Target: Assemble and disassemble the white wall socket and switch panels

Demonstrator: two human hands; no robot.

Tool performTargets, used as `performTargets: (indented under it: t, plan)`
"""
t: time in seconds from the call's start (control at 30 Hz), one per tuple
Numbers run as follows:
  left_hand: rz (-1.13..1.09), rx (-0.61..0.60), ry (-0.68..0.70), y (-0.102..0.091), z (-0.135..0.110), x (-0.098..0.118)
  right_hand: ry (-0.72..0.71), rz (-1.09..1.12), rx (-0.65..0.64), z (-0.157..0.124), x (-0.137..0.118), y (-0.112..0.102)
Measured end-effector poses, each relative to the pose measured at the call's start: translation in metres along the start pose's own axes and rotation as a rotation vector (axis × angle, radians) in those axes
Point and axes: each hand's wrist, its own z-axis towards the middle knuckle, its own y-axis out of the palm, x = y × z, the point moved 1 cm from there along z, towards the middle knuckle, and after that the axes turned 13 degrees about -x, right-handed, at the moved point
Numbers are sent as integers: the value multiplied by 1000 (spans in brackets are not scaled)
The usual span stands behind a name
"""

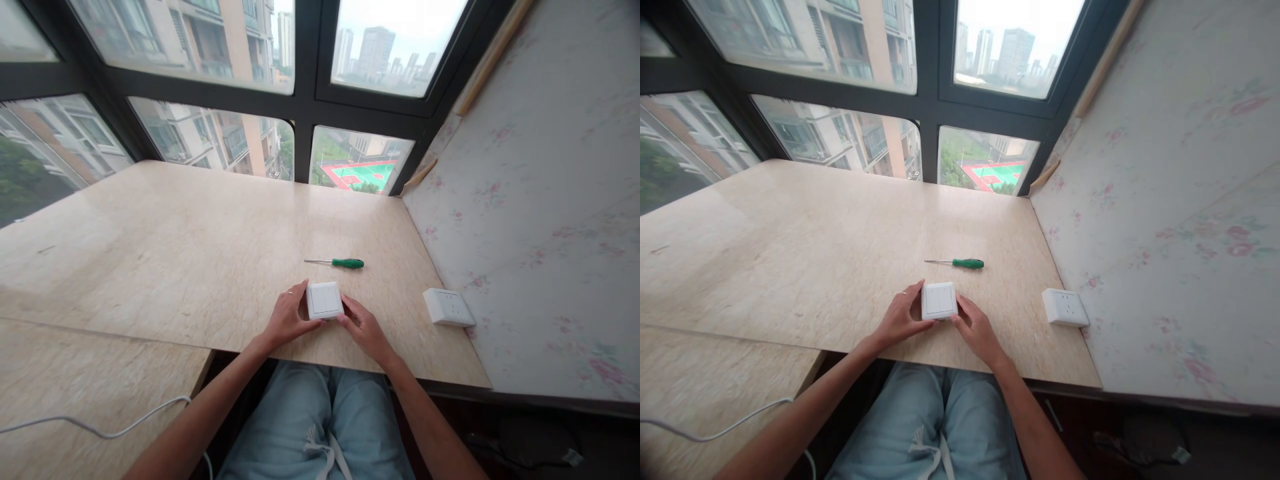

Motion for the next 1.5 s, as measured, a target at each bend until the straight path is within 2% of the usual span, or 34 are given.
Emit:
performTargets:
  t: [0.13,0.23,0.37,0.43,0.5,0.6,0.73,1.13,1.27,1.37,1.5]
  plan:
    - [-87,44,6,20,14,15,21,45,132,-30,7,-5]
    - [-164,40,16,36,35,29,39,56,301,-59,12,-13]
    - [-210,-22,70,61,72,55,91,50,551,-93,15,-27]
    - [-219,-75,99,75,90,72,102,71,623,-104,16,-32]
    - [-209,-131,117,89,105,89,81,80,636,-109,15,-35]
    - [-129,-182,131,108,123,112,21,11,577,-110,11,-36]
    - [-39,-205,164,124,135,129,-13,-119,501,-107,6,-35]
    - [-8,-195,180,132,136,135,-21,-209,498,-105,4,-31]
    - [-43,-224,206,131,133,132,-17,-209,497,-105,3,-32]
    - [-89,-252,243,120,124,122,-12,-148,500,-105,3,-34]
    - [-135,-192,237,90,99,89,16,-9,506,-103,1,-39]
